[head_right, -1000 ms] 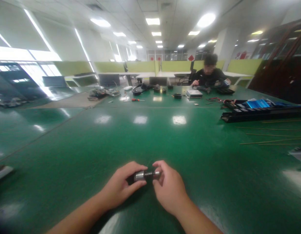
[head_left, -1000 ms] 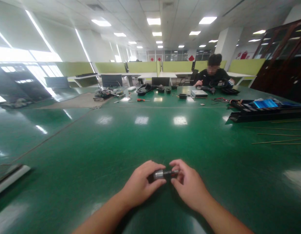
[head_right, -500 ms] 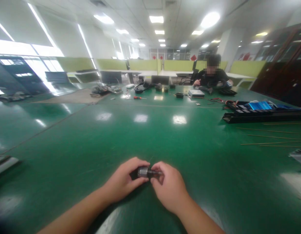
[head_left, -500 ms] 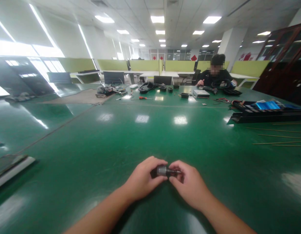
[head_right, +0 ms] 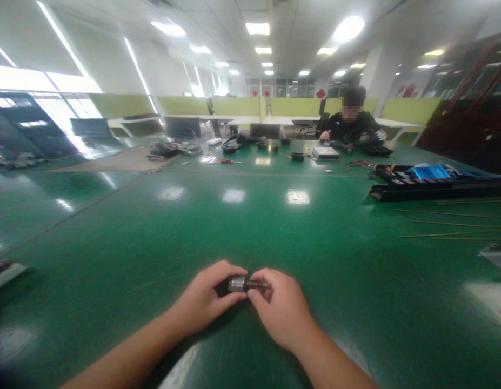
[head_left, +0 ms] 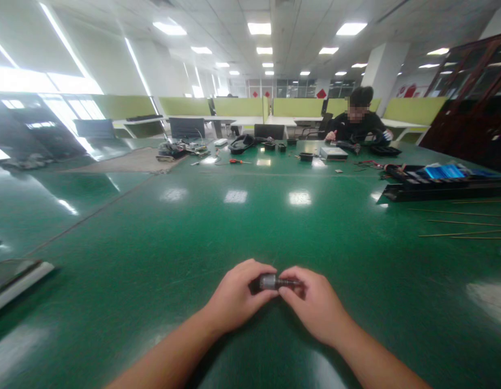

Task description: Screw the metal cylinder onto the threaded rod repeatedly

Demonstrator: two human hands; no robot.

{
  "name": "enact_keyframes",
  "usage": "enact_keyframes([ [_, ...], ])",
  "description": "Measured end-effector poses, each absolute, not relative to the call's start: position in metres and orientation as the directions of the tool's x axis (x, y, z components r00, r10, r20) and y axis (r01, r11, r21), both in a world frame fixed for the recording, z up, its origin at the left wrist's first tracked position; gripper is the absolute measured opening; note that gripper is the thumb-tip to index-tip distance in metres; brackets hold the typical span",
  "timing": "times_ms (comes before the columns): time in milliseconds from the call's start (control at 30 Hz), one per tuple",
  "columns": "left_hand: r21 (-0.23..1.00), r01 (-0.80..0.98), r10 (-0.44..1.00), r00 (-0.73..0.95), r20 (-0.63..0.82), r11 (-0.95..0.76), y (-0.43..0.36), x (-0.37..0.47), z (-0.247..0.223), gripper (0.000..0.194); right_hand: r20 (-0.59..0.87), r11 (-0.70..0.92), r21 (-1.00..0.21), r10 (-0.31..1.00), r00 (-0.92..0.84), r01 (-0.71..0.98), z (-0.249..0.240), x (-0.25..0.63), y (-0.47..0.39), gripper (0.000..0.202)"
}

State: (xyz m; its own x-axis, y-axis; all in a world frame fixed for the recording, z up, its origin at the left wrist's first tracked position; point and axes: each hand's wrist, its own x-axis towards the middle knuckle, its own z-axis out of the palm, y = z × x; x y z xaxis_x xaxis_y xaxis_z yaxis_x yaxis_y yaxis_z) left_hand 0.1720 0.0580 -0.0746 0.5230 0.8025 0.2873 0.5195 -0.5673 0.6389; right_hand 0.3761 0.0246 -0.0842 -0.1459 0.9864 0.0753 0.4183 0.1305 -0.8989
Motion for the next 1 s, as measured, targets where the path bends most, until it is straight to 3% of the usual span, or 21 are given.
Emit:
enact_keyframes([
  [1000, 0.647, 0.523, 0.813, 0.506, 0.289, -0.555, 0.0588, 0.1707, -0.0747, 0.026, 0.060, 0.110, -0.923, 0.987, -0.146, 0.369, -0.0848, 0.3763, 0.0241, 0.012],
])
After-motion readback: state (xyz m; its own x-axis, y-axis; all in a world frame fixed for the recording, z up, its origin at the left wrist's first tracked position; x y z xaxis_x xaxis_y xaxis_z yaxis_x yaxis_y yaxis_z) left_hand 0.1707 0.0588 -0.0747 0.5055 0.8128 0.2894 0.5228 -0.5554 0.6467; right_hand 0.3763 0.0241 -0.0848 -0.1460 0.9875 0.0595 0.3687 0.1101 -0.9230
